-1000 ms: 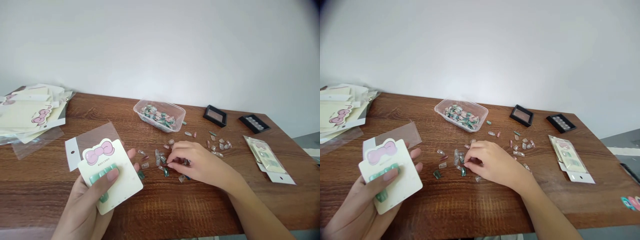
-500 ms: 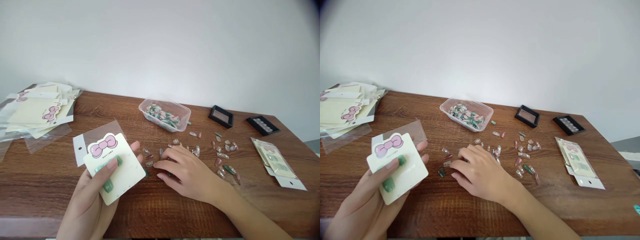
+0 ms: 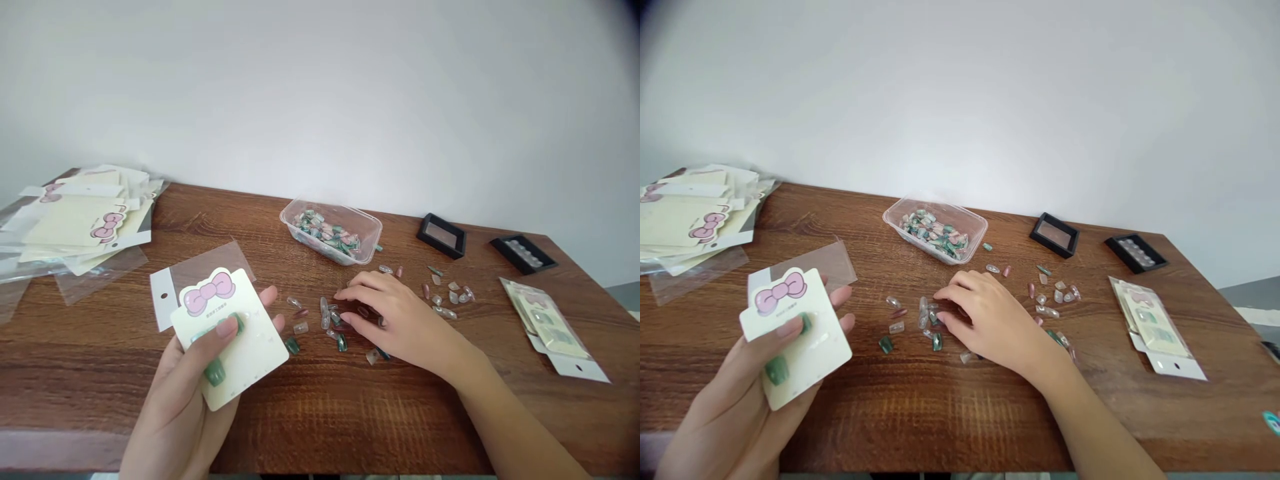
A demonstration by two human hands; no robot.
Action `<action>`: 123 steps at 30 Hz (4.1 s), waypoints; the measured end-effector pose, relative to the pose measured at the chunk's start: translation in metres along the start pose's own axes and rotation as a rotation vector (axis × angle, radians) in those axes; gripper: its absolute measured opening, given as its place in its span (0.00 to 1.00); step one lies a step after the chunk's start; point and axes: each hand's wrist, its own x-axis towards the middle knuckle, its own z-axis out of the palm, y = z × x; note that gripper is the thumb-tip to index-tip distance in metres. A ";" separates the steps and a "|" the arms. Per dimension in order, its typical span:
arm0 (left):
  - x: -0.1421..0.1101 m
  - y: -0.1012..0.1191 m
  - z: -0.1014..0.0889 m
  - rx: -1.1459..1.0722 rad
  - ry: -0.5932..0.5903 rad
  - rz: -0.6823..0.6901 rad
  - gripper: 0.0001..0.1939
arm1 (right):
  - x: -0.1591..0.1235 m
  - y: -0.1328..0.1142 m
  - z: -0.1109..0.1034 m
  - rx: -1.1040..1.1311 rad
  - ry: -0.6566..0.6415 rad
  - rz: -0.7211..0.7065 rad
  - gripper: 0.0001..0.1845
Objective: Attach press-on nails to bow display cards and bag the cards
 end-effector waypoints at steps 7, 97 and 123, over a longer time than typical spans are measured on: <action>-0.005 0.001 0.010 0.033 0.008 0.012 0.29 | 0.002 0.000 0.001 0.038 -0.077 -0.013 0.12; 0.051 -0.013 -0.054 -0.105 -0.400 -0.271 0.37 | -0.046 0.116 -0.047 -0.184 0.134 0.840 0.05; 0.036 0.000 -0.034 0.030 -0.232 -0.243 0.43 | -0.024 0.047 -0.048 0.066 0.212 0.346 0.06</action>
